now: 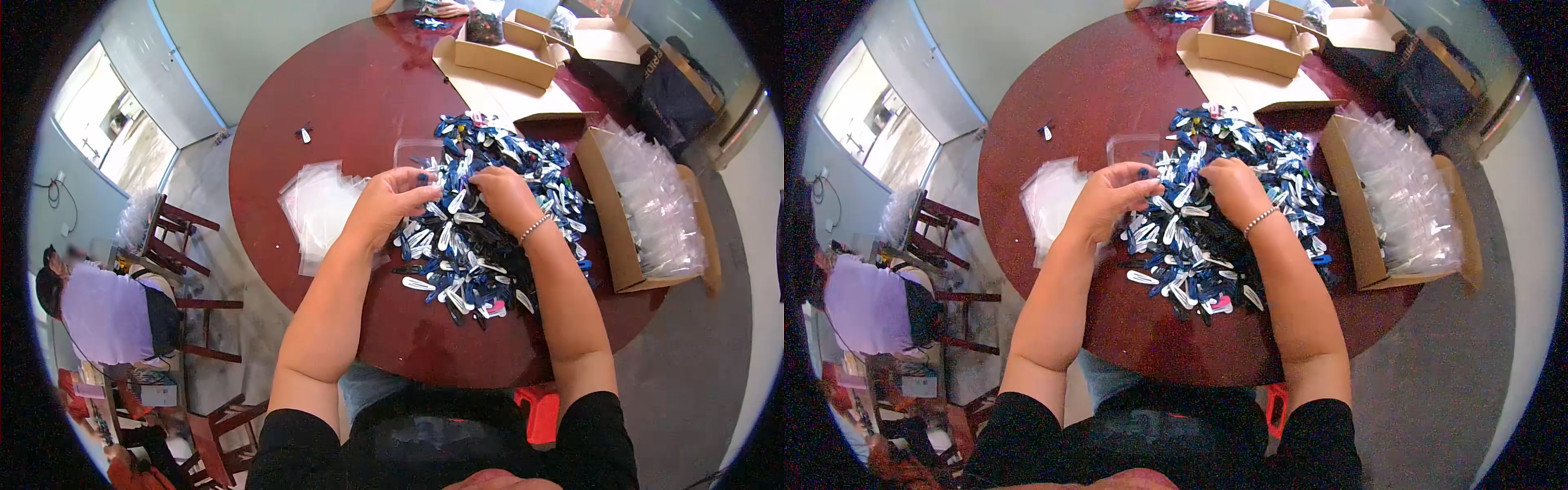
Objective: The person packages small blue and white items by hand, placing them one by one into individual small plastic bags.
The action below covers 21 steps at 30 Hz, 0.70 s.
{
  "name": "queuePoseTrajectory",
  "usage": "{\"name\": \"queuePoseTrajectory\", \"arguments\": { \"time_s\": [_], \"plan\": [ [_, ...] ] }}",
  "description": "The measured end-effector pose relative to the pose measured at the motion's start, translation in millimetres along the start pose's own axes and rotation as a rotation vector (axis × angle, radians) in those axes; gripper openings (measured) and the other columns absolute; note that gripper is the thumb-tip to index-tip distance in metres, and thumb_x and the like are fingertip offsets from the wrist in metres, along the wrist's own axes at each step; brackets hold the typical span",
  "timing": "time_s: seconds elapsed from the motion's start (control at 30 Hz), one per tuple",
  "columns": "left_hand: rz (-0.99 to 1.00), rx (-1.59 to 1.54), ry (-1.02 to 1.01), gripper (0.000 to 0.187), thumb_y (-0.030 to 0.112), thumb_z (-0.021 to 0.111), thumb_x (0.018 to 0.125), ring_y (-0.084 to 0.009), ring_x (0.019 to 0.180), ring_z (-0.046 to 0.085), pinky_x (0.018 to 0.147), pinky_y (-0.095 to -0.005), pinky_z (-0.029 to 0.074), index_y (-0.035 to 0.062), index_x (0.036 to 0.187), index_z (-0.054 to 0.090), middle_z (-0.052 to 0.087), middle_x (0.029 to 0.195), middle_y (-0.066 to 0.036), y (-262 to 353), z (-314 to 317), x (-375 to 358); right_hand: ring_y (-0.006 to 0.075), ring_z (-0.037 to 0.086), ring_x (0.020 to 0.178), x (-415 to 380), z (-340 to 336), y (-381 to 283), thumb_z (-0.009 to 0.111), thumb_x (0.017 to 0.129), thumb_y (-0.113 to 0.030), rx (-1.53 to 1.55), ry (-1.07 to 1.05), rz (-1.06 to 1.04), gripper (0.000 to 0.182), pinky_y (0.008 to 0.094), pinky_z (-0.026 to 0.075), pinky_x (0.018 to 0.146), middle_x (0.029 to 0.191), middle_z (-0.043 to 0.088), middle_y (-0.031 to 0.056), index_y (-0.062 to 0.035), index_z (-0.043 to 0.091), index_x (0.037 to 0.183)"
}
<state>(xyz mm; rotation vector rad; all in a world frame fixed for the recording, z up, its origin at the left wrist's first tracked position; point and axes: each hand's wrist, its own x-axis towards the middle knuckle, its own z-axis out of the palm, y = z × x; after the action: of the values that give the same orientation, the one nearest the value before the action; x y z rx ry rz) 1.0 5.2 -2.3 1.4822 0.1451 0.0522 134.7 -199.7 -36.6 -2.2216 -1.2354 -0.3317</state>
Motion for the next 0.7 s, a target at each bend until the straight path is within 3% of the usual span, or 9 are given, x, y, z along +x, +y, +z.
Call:
{"name": "queuePoseTrajectory", "arguments": {
  "time_s": [0.1,0.17,0.33,0.43,0.5,0.6,0.63,0.7],
  "plan": [
    [-0.026,-0.033,-0.011,0.028,0.021,0.068,0.086,-0.0129,0.093,0.064,0.076,-0.0261,0.047,0.0073,0.109,0.063,0.069,0.097,-0.006,3.9,2.3,-3.4,0.0338,0.062,0.081,-0.1,0.6,4.0,0.062,0.080,-0.005,-0.078,-0.021,-0.104,0.012,0.0383,0.051,0.075,0.084,0.065,0.0163,-0.0015,0.068,0.089],
    [-0.078,-0.137,-0.056,0.027,0.024,0.066,0.087,-0.0136,0.092,0.064,0.075,-0.0268,0.049,0.0073,0.109,0.063,0.068,0.097,-0.006,2.7,-2.1,-0.6,0.0332,0.063,0.078,-0.4,-6.0,-1.1,0.063,0.079,-0.006,0.032,-0.071,0.076,0.010,0.0376,0.051,0.073,0.082,0.064,0.0160,-0.0018,0.069,0.085],
    [-0.114,-0.248,-0.067,0.032,0.030,0.059,0.092,-0.0159,0.092,0.065,0.070,-0.0254,0.052,0.0058,0.113,0.060,0.068,0.101,-0.010,3.6,-5.5,0.1,0.0321,0.063,0.076,0.8,-9.2,-3.0,0.066,0.077,-0.008,0.119,-0.122,0.140,0.010,0.0371,0.051,0.072,0.080,0.064,0.0159,-0.0019,0.069,0.084],
    [-0.134,-0.407,-0.141,0.030,0.029,0.063,0.091,-0.0156,0.093,0.064,0.077,-0.0283,0.049,0.0052,0.109,0.063,0.069,0.096,-0.007,0.9,-7.6,0.3,0.0312,0.064,0.076,-0.3,-5.5,-4.7,0.067,0.076,-0.008,0.020,-0.063,0.138,0.012,0.0371,0.051,0.071,0.080,0.064,0.0156,-0.0022,0.069,0.086],
    [-0.132,-0.427,-0.209,0.033,0.028,0.058,0.093,-0.0182,0.097,0.064,0.078,-0.0310,0.053,0.0033,0.115,0.059,0.067,0.104,-0.011,-2.5,-8.9,2.1,0.0345,0.063,0.080,1.6,-8.1,-9.1,0.065,0.078,-0.011,-0.001,-0.068,0.166,0.011,0.0394,0.051,0.074,0.082,0.065,0.0172,-0.0022,0.067,0.085],
    [-0.082,-0.232,-0.199,0.033,0.024,0.060,0.092,-0.0181,0.098,0.064,0.081,-0.0320,0.052,0.0025,0.116,0.059,0.067,0.105,-0.010,-6.0,-4.1,3.3,0.0334,0.063,0.078,9.1,-25.1,-24.2,0.065,0.079,-0.009,0.205,0.108,0.118,0.009,0.0379,0.051,0.071,0.082,0.065,0.0168,-0.0008,0.066,0.084],
    [-0.080,-0.235,-0.197,0.033,0.024,0.060,0.092,-0.0181,0.098,0.064,0.081,-0.0320,0.052,0.0025,0.116,0.059,0.067,0.105,-0.010,-5.6,-1.8,3.3,0.0305,0.064,0.076,13.0,-33.0,-35.0,0.066,0.078,-0.007,0.248,0.168,0.114,0.009,0.0351,0.051,0.068,0.082,0.065,0.0156,0.0002,0.065,0.084],
    [-0.099,-0.119,-0.214,0.032,0.020,0.063,0.090,-0.0172,0.098,0.064,0.080,-0.0296,0.051,0.0035,0.117,0.059,0.067,0.105,-0.009,-3.2,3.5,0.7,0.0170,0.062,0.069,16.5,-48.0,-54.6,0.066,0.081,-0.003,0.335,0.242,0.023,0.010,0.0267,0.049,0.063,0.080,0.065,0.0090,-0.0003,0.066,0.091]
  ]
}}
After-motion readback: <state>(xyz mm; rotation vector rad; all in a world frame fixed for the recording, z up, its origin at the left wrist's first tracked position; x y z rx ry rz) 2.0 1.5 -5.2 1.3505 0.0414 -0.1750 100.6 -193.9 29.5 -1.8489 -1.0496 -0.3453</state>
